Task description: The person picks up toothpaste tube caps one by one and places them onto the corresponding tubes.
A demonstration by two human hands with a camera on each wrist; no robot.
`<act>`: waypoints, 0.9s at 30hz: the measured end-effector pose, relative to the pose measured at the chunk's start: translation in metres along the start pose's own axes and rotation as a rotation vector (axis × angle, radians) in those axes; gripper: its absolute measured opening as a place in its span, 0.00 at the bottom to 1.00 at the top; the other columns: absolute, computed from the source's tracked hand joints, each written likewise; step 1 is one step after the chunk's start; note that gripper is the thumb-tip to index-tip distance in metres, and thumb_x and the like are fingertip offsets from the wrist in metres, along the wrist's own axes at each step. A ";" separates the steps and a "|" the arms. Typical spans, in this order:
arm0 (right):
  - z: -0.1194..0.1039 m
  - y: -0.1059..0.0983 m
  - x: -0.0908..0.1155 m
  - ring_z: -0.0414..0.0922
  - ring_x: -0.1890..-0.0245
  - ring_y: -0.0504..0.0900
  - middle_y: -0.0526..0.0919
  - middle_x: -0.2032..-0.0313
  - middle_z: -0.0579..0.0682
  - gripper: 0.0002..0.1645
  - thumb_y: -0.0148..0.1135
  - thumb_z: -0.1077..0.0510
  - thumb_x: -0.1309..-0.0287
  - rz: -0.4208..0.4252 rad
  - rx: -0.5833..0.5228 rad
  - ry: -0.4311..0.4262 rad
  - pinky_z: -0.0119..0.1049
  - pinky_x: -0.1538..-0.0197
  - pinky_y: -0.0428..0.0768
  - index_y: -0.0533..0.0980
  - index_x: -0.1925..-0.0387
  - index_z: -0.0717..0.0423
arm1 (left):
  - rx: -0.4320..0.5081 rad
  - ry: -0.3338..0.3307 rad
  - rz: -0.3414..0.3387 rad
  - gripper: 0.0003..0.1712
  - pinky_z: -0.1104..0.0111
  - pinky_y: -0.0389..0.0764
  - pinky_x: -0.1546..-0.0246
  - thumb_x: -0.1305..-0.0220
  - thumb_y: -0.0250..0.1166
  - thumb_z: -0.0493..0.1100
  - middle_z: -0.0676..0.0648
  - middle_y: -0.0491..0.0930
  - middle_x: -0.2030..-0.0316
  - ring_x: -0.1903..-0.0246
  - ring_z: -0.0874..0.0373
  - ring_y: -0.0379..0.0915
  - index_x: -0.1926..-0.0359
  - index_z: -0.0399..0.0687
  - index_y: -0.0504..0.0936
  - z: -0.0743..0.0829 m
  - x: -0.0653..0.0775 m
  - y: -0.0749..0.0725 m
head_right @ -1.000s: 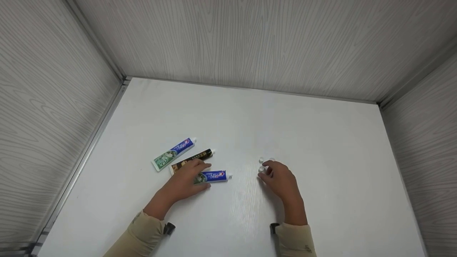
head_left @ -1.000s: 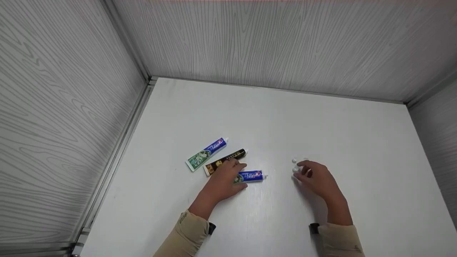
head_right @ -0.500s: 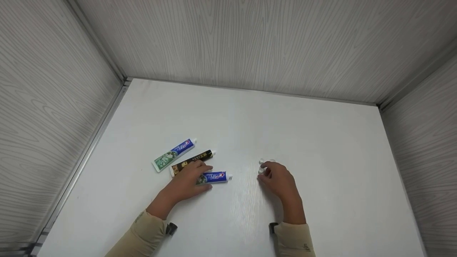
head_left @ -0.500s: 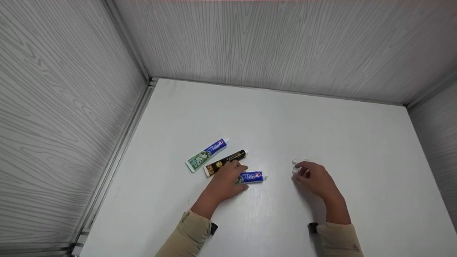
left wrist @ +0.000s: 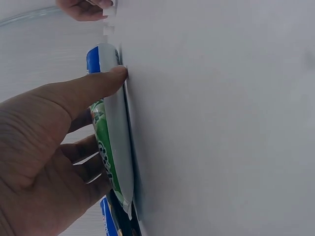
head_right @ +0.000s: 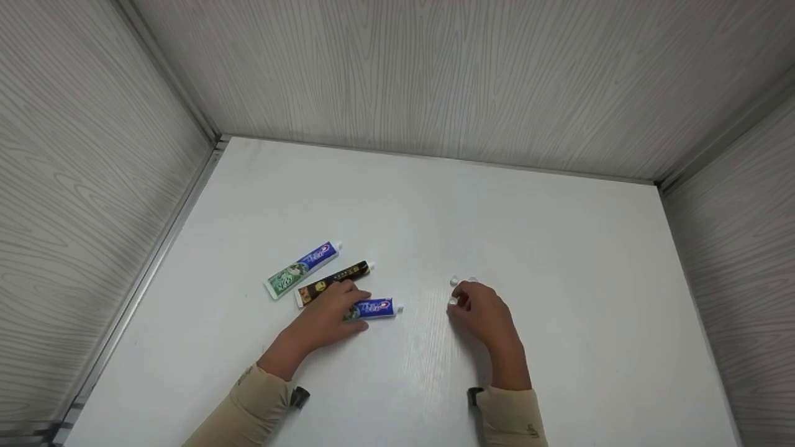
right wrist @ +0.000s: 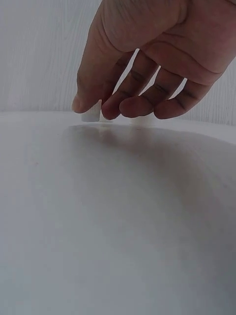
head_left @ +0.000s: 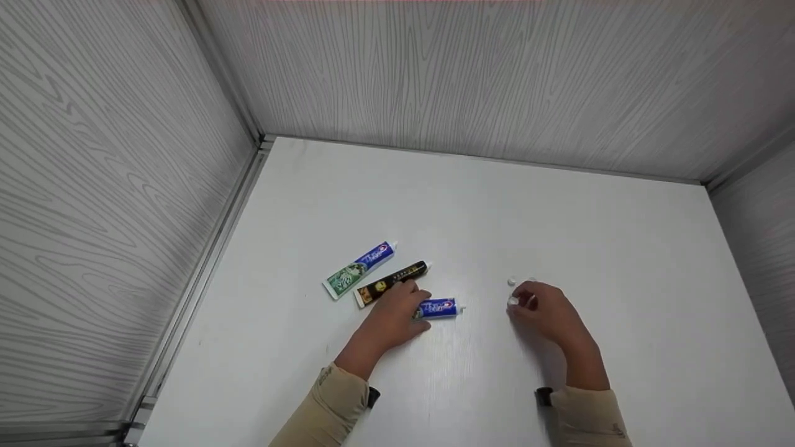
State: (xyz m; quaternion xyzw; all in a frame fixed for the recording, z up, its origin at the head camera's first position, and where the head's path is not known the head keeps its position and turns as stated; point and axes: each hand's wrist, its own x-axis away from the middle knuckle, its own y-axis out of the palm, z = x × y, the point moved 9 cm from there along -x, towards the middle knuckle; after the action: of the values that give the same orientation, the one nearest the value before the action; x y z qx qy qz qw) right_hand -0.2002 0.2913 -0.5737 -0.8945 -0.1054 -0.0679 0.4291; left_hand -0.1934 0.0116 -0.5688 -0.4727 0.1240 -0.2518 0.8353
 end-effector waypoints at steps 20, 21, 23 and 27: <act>-0.016 -0.007 0.014 0.48 0.54 0.86 0.89 0.53 0.50 0.10 0.72 0.59 0.34 0.020 -0.018 -0.069 0.45 0.54 0.82 0.83 0.53 0.52 | -0.075 0.072 0.019 0.21 0.59 0.78 0.50 0.31 0.74 0.47 0.48 0.78 0.53 0.54 0.55 0.72 0.39 0.49 0.84 0.010 0.007 -0.003; -0.017 -0.007 0.015 0.48 0.54 0.86 0.89 0.52 0.50 0.10 0.72 0.59 0.34 0.024 -0.016 -0.075 0.45 0.53 0.82 0.83 0.52 0.53 | -0.076 0.082 0.025 0.21 0.59 0.78 0.51 0.31 0.74 0.46 0.49 0.78 0.53 0.55 0.55 0.72 0.40 0.49 0.84 0.012 0.008 -0.004; -0.019 -0.008 0.016 0.47 0.55 0.86 0.88 0.51 0.50 0.11 0.72 0.60 0.34 0.030 -0.016 -0.082 0.47 0.52 0.81 0.84 0.51 0.53 | -0.080 0.101 0.045 0.21 0.59 0.78 0.52 0.31 0.74 0.45 0.49 0.78 0.54 0.56 0.55 0.73 0.40 0.50 0.84 0.015 0.010 -0.007; -0.024 -0.010 0.018 0.46 0.56 0.86 0.88 0.52 0.49 0.13 0.73 0.60 0.34 0.043 -0.018 -0.109 0.51 0.48 0.81 0.84 0.49 0.54 | -0.103 0.121 0.083 0.21 0.59 0.78 0.52 0.31 0.74 0.45 0.49 0.78 0.54 0.56 0.56 0.74 0.40 0.50 0.84 0.020 0.010 -0.013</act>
State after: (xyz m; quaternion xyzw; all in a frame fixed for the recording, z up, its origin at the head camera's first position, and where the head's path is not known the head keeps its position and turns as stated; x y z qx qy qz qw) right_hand -0.1861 0.2808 -0.5476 -0.9028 -0.1089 -0.0109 0.4158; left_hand -0.1799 0.0150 -0.5465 -0.4936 0.2064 -0.2384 0.8105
